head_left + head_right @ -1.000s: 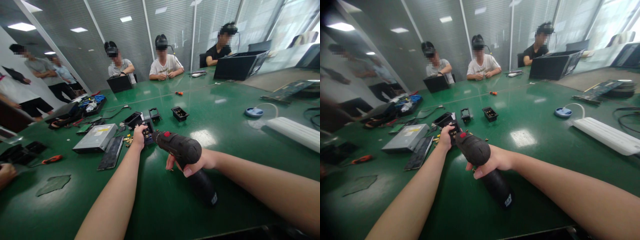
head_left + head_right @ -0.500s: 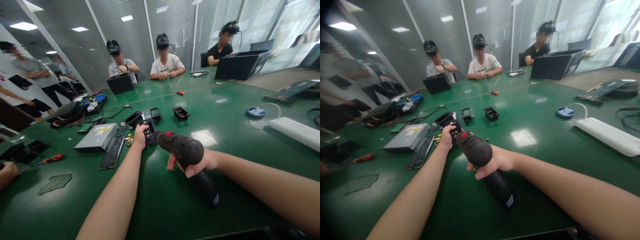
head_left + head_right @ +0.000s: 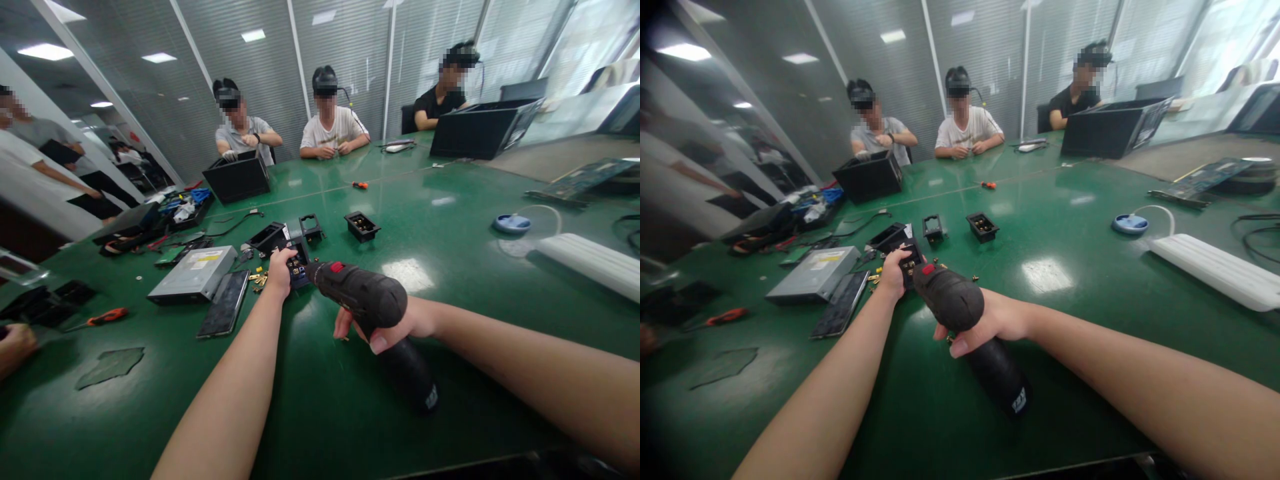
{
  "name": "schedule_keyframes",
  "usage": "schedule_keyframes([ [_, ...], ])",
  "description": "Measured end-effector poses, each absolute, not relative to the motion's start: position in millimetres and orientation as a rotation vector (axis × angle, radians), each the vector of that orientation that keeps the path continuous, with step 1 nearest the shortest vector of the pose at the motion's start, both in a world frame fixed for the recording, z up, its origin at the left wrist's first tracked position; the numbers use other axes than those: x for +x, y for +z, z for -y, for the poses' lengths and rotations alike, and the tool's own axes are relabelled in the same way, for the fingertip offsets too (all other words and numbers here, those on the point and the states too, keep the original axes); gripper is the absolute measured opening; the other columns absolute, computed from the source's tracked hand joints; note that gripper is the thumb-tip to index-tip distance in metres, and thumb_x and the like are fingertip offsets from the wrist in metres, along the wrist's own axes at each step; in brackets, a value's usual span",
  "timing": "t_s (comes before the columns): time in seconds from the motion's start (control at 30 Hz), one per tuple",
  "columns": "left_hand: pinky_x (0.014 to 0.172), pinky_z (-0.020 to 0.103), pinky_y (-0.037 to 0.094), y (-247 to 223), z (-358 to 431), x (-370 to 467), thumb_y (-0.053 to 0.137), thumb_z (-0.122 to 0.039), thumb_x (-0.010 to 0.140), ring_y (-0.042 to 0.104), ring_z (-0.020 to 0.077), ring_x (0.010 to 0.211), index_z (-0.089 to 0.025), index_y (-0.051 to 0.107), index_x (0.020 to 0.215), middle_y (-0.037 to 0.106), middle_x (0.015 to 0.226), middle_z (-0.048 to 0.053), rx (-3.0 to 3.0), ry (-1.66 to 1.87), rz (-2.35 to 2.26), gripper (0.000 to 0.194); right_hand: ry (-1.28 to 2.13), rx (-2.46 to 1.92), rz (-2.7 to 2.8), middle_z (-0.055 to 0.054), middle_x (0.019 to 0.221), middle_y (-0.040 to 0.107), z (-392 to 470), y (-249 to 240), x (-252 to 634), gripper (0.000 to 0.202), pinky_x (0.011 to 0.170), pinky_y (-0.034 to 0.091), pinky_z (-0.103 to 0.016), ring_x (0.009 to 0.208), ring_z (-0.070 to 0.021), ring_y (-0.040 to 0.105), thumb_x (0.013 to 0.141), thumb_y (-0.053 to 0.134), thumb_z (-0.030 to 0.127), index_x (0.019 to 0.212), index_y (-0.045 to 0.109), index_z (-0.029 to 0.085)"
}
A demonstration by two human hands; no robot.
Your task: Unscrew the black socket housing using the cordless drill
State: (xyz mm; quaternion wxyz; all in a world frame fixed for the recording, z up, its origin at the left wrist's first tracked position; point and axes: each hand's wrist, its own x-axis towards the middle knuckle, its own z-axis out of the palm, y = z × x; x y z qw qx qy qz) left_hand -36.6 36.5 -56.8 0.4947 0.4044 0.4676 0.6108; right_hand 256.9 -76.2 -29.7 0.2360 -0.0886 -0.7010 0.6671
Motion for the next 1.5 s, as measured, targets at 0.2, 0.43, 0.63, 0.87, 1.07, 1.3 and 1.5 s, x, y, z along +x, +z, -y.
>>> schedule_keyframes([
  [0.2,0.086,0.045,0.068,-57.2,-36.8,-36.3,0.089,-0.043,0.065,0.078,0.0284,0.088,-0.022,0.074,0.096,0.074,0.092,0.002,0.963,1.478,-1.130,0.040,1.763,-0.215,1.940,-0.016,0.122,0.092,75.3,-32.9,254.1,0.064,0.086,0.065,-0.037,0.104,-0.0286,0.082,0.075,0.117,0.049,0.125,0.096,0.016],
  [0.43,0.087,0.044,0.067,-57.8,-37.0,-37.5,0.089,-0.044,0.066,0.077,0.0294,0.090,-0.022,0.073,0.101,0.073,0.093,0.003,0.949,1.468,-1.133,0.044,1.751,-0.242,1.956,-0.015,0.122,0.093,75.5,-32.5,254.4,0.067,0.097,0.068,-0.043,0.109,-0.0309,0.083,0.074,0.117,0.054,0.125,0.095,0.017],
  [0.63,0.086,0.044,0.066,-55.7,-35.4,-36.0,0.089,-0.044,0.064,0.077,0.0292,0.088,-0.022,0.072,0.102,0.073,0.092,0.002,0.938,1.463,-1.142,0.047,1.793,-0.247,1.939,-0.015,0.122,0.092,76.2,-31.4,255.6,0.065,0.091,0.068,-0.039,0.106,-0.0291,0.083,0.074,0.117,0.051,0.125,0.094,0.017],
  [0.87,0.086,0.045,0.066,-53.1,-33.9,-33.1,0.089,-0.044,0.060,0.078,0.0307,0.091,-0.021,0.074,0.099,0.075,0.094,0.004,0.921,1.486,-1.136,0.047,1.794,-0.256,1.926,-0.017,0.125,0.093,76.7,-32.2,256.3,0.068,0.094,0.069,-0.041,0.110,-0.0311,0.085,0.073,0.117,0.049,0.126,0.093,0.015],
  [1.07,0.084,0.046,0.065,-53.3,-33.6,-32.9,0.089,-0.044,0.065,0.079,0.0347,0.092,-0.022,0.075,0.096,0.075,0.092,0.006,0.963,1.474,-1.128,0.041,1.862,-0.268,1.919,-0.016,0.123,0.092,76.0,-32.8,257.7,0.069,0.095,0.071,-0.043,0.105,-0.0296,0.085,0.073,0.118,0.048,0.129,0.094,0.017],
  [1.3,0.088,0.046,0.067,-55.1,-34.7,-34.7,0.090,-0.043,0.067,0.080,0.0327,0.095,-0.022,0.075,0.095,0.077,0.098,0.006,0.982,1.485,-1.111,0.038,1.786,-0.243,1.947,-0.016,0.123,0.093,75.8,-32.1,255.5,0.066,0.102,0.070,-0.047,0.110,-0.0316,0.085,0.075,0.117,0.050,0.127,0.093,0.017],
  [1.5,0.081,0.038,0.065,-59.1,-38.0,-36.9,0.090,-0.043,0.065,0.074,0.0252,0.088,-0.022,0.075,0.097,0.074,0.095,0.003,0.954,1.473,-1.109,0.041,1.837,-0.277,1.913,-0.017,0.123,0.093,78.1,-31.2,258.7,0.066,0.091,0.069,-0.041,0.107,-0.0303,0.084,0.076,0.116,0.049,0.129,0.093,0.016],
])
